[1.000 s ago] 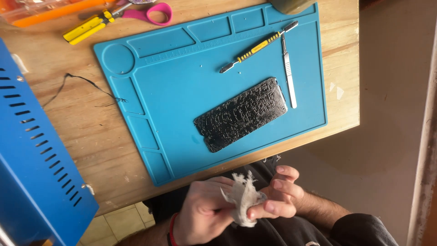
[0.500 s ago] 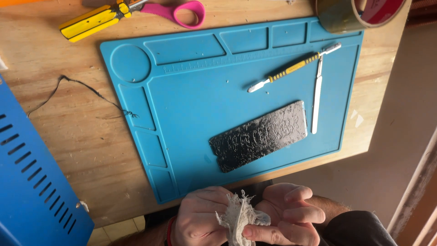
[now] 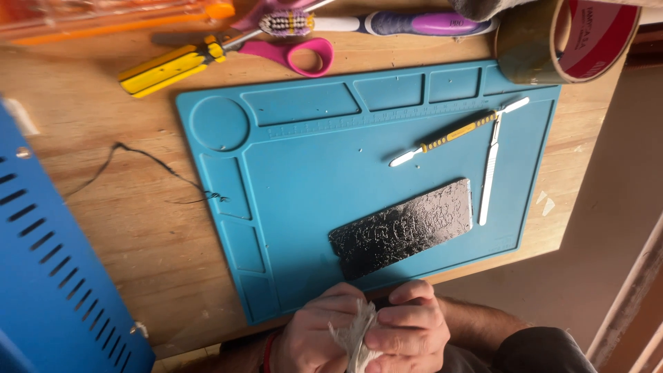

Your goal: Technician applying liquid adhesive to a mobile phone screen and spreading it manually on a repair bench.

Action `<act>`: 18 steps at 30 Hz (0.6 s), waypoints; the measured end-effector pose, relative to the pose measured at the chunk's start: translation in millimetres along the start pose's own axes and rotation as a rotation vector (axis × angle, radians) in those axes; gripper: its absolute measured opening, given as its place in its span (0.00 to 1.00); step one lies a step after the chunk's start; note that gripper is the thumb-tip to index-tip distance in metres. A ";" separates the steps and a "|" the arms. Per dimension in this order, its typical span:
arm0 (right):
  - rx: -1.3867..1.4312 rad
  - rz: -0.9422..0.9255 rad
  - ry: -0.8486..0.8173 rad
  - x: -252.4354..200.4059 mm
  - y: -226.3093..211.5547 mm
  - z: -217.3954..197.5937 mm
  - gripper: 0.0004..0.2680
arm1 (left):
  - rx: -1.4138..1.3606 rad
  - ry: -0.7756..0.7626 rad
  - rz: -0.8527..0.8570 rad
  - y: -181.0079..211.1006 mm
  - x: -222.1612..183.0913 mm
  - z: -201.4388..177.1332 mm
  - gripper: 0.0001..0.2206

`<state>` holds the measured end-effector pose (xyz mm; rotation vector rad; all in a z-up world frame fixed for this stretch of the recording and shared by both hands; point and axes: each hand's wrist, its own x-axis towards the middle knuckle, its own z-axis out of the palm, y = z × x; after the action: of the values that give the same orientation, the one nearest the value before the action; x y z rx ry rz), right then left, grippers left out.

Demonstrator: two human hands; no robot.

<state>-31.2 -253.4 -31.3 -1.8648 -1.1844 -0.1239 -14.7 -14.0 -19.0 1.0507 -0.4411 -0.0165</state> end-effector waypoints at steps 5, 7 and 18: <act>-0.252 0.038 -0.048 62.8 1.5 -57.5 0.06 | 0.293 0.161 -0.033 12.2 8.3 12.0 0.11; -0.287 -0.004 -0.209 93.1 30.2 -87.7 0.06 | 0.306 0.191 -0.023 14.4 5.5 18.4 0.08; -0.926 0.040 -0.406 268.6 60.7 -82.8 0.17 | 0.576 -0.164 0.249 35.9 -13.6 -9.2 0.13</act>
<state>188.8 -140.2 115.2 -2.8163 -1.5061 -0.3241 -30.8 14.8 2.7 1.5579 -0.7500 0.2609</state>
